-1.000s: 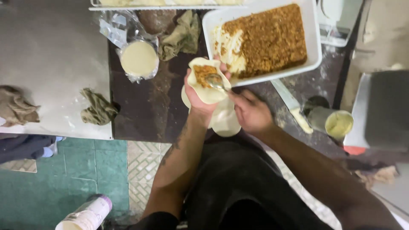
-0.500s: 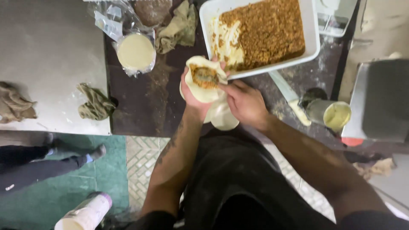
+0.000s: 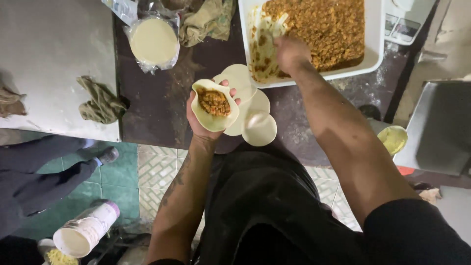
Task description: Filling and sealing dough to prepare empanadas in a commercial kitchen environment.
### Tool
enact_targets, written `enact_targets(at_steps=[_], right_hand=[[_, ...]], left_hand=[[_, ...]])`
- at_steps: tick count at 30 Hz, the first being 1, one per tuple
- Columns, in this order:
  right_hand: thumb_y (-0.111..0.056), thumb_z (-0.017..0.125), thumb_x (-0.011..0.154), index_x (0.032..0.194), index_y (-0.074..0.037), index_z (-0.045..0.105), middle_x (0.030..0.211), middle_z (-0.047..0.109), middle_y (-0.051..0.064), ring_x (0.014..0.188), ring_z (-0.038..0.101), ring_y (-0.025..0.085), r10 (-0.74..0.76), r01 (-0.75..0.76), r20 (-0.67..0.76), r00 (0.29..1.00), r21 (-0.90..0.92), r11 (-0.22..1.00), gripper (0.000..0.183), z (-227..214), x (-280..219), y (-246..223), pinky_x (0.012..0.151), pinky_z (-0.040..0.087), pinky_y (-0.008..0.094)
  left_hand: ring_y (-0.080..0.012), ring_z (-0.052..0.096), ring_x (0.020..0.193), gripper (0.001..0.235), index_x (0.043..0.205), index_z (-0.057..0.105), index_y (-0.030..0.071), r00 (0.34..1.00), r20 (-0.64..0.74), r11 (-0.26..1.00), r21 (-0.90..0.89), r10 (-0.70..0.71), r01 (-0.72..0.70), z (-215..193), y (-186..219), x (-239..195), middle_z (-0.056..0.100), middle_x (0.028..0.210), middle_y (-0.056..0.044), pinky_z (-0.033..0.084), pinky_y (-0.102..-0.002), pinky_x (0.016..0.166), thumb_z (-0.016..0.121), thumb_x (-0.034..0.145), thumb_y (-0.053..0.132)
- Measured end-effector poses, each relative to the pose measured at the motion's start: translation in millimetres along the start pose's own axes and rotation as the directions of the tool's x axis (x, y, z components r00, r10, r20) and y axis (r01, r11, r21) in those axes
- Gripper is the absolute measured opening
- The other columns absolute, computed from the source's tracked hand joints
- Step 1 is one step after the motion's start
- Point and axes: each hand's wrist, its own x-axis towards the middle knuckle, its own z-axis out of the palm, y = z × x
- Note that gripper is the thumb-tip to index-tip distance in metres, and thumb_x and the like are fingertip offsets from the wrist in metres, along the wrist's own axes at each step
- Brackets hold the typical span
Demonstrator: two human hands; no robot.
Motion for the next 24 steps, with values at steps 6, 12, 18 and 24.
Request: enact_targets(at_steps=[6,12,18,24], right_hand=[[-0.016,0.057,0.092,0.107,-0.019,0.075,0.100,0.074,0.013,0.094,0.071,0.033,-0.052,0.127,0.351,0.935,-0.195,0.973,0.024,-14.9,-48.2,-28.9,0.082,0.056,0.049],[-0.019,0.059,0.100,0.109,-0.014,0.079,0.089,0.069,0.006,0.076,0.062,0.019,-0.093,-0.073,0.342,0.935,0.442,0.894,0.023,-32.7,-74.1,17.4,0.065,0.048,0.035],[-0.008,0.058,0.098,0.118,-0.010,0.073,0.072,0.059,0.001,0.052,0.042,0.009,-0.117,-0.376,0.440,0.890,0.855,0.356,0.026,-77.9,-125.1,4.6,0.041,0.032,0.025],[-0.006,0.060,0.103,0.128,-0.008,0.070,0.099,0.071,0.010,0.080,0.068,0.026,-0.151,0.401,-0.423,0.893,0.601,0.691,0.027,-83.9,-204.3,-61.8,0.070,0.055,0.038]], left_hand=[[-0.0432,0.058,0.125,0.058,0.138,0.057,0.011,0.998,-0.048,0.998,-0.035,0.051,-0.053,-20.8,13.5,9.3,0.059,0.137,-0.018,0.045,-0.062,0.113,0.046,0.103,0.057],[-0.0432,0.058,0.127,0.072,0.141,0.055,0.004,0.988,-0.146,0.999,-0.005,-0.047,0.047,-38.6,-4.8,41.4,0.059,0.139,-0.019,0.044,-0.061,0.113,0.040,0.102,0.062],[-0.0417,0.057,0.130,0.073,0.145,0.052,0.002,0.998,-0.045,0.999,-0.017,-0.046,0.046,-36.6,-36.9,97.5,0.059,0.142,-0.021,0.046,-0.059,0.114,0.037,0.107,0.063],[-0.0409,0.060,0.128,0.075,0.148,0.051,-0.001,0.982,0.115,0.987,-0.041,-0.150,0.156,44.0,-73.2,101.2,0.060,0.143,-0.021,0.049,-0.057,0.110,0.040,0.105,0.060]])
